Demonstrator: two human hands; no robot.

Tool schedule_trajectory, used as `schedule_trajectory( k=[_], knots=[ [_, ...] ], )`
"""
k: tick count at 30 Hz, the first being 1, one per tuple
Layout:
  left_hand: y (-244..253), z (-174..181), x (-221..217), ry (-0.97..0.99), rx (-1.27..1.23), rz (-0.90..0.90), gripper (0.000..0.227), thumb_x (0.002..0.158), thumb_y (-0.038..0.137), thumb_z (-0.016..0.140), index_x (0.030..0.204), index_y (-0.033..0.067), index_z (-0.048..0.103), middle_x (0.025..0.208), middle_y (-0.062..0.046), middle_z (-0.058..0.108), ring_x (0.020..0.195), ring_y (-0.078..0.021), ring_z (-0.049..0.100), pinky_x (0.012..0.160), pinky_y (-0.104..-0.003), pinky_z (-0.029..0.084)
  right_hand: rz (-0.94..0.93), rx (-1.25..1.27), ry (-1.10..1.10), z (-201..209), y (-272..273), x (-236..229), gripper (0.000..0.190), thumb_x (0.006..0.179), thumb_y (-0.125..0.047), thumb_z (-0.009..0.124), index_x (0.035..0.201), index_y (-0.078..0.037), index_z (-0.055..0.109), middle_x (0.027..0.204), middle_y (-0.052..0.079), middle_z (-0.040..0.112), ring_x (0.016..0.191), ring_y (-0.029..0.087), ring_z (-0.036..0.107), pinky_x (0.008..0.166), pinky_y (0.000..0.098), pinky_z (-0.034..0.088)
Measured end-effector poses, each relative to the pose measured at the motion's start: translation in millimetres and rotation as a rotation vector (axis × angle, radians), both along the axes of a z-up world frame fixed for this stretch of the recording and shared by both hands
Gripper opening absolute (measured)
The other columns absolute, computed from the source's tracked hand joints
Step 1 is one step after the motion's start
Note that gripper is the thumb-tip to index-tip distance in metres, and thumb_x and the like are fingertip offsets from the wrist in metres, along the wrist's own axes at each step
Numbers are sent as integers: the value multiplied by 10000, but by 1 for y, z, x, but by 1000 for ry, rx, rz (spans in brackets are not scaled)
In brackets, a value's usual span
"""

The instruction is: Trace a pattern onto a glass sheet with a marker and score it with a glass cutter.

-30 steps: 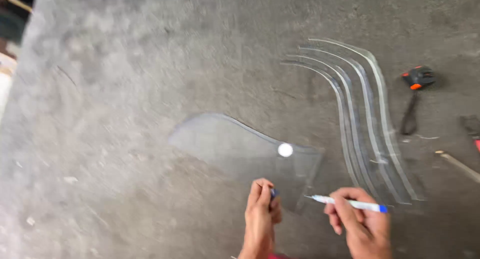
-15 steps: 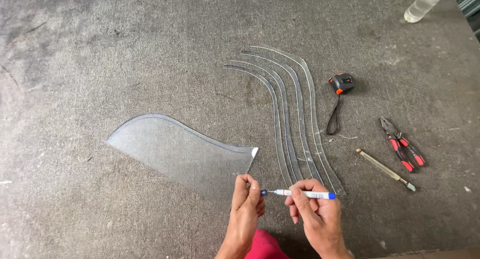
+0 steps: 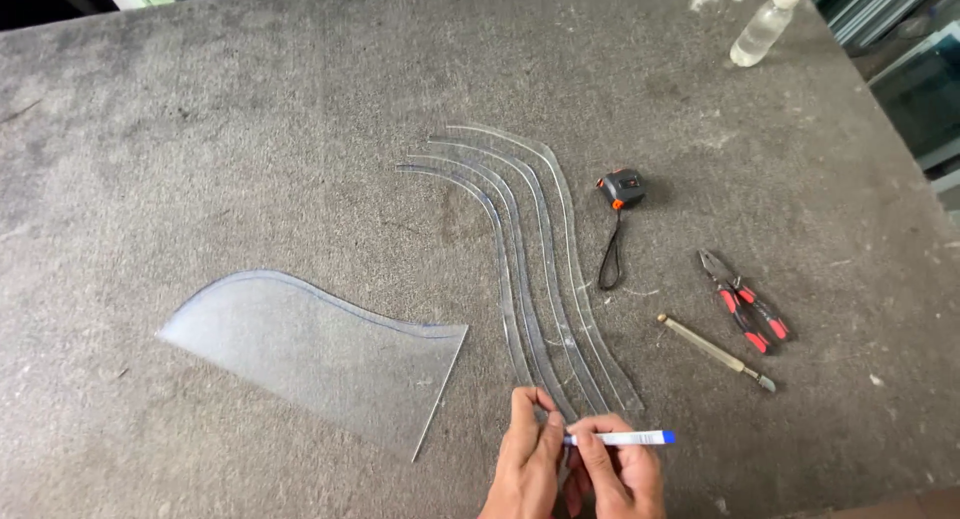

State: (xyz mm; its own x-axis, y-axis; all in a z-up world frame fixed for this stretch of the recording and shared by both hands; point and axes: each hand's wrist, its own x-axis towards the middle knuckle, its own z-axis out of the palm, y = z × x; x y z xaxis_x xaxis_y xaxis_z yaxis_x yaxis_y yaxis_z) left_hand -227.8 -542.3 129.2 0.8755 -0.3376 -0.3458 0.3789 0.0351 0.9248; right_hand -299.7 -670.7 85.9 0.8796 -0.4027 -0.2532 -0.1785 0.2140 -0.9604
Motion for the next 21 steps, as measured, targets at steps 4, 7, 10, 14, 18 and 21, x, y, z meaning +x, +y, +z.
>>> schedule_trajectory(
  k=[4, 7, 10, 14, 18, 21],
  knots=[
    [-13, 2, 4, -84, 150, -36, 101, 1065, 154, 501, 1130, 104, 442, 704, -93, 568, 613, -161, 534, 547, -311, 419, 72, 21, 13, -3, -19, 18, 182, 971, -180, 611, 986, -24, 704, 644, 4, 600, 528, 59, 478, 465, 241, 379],
    [-2, -21, 13, -110, 224, -64, 149, 1059, 197, 491, 1142, 92, 426, 773, -124, 616, 656, -211, 615, 580, -361, 476, 148, 8, 84, -8, -38, 38, 233, 987, -259, 590, 940, -49, 679, 584, 10, 534, 455, 85, 458, 416, 272, 363],
    [49, -88, 34, -146, 440, 281, 295, 1000, 282, 638, 1122, 40, 522, 978, -129, 680, 901, -236, 671, 813, -397, 538, 209, -257, 290, -29, -94, 77, 358, 1012, -367, 530, 895, -66, 686, 592, 41, 538, 454, 135, 470, 414, 332, 355],
    [146, -122, 82, 324, 968, 905, 653, 756, 431, 880, 1135, -37, 628, 1205, -195, 566, 1044, -297, 587, 938, -469, 521, 259, -1202, 450, -35, -181, 126, 439, 1021, -512, 529, 909, -115, 677, 654, 130, 663, 620, 321, 664, 578, 467, 509],
    [195, -157, 109, 781, 978, 1198, 1101, 631, 553, 990, 1288, -129, 428, 1345, -293, 382, 1147, -397, 490, 932, -497, 471, 303, -1514, 551, -61, -235, 145, 468, 1020, -562, 559, 1014, -104, 656, 831, 161, 712, 820, 401, 721, 724, 526, 558],
    [197, -139, 129, 1020, 857, 1158, 1101, 628, 585, 942, 1346, -109, 477, 1397, -243, 438, 1251, -313, 490, 1028, -471, 481, 264, -1447, 476, -42, -235, 137, 524, 873, -561, 657, 1106, -93, 615, 945, 164, 697, 845, 374, 703, 710, 517, 560]
  ],
)
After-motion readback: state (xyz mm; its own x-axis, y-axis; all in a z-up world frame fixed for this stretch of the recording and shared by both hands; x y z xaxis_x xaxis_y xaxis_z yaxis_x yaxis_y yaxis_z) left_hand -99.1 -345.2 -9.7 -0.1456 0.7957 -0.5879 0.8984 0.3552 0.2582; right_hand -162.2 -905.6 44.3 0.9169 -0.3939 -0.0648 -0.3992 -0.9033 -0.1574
